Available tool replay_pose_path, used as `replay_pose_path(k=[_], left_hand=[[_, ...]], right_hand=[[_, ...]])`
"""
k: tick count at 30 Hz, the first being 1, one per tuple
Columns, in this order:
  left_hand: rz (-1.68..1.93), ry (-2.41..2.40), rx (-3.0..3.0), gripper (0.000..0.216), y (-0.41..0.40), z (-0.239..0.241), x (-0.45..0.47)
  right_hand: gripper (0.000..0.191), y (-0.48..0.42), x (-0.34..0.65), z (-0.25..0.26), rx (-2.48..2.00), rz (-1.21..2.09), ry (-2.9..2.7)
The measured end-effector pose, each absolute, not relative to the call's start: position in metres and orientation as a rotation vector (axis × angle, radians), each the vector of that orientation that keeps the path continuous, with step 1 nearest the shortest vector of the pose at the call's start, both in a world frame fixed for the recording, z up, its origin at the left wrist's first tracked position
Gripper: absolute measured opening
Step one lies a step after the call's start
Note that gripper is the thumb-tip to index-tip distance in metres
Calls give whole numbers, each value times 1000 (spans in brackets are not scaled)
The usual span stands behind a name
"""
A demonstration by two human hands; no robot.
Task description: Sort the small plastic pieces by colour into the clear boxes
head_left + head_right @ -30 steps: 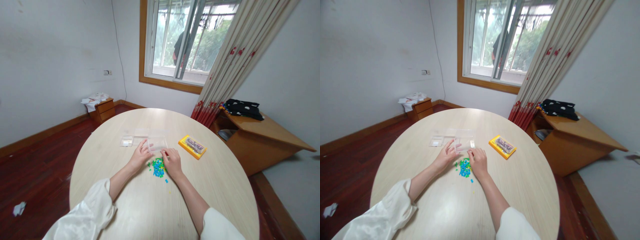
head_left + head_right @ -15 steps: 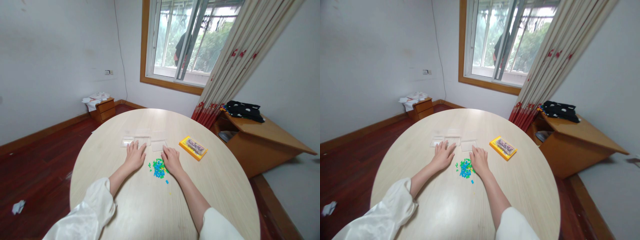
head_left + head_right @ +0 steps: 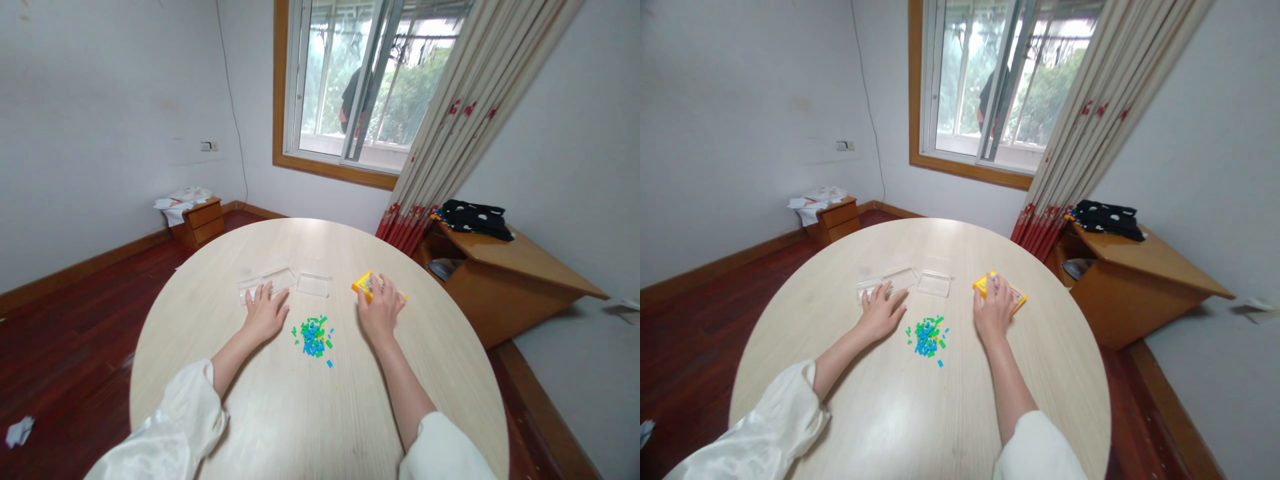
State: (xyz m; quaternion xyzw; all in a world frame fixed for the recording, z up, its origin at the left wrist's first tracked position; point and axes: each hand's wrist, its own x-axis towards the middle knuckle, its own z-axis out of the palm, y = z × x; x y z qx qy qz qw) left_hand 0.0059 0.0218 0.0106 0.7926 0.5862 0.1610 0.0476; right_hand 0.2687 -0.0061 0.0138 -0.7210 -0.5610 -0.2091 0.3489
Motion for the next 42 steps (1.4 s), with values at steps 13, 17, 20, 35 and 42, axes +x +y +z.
replay_pose_path(k=[13, 17, 20, 35, 42], left_hand=[[1249, 1339, 2191, 22, 32, 9, 2], [1172, 911, 1716, 39, 18, 11, 21], [1000, 634, 1358, 61, 6, 13, 35], [1151, 567, 1192, 51, -3, 29, 33], [1190, 585, 1200, 50, -2, 33, 30]], right_hand=[[60, -4, 299, 14, -2012, -331, -1278], [52, -13, 252, 24, -1625, -153, -1387], [47, -25, 205, 21, -1408, -26, -1624], [43, -38, 168, 21, -1022, 211, -1754], [39, -38, 167, 24, -991, 375, -1693]])
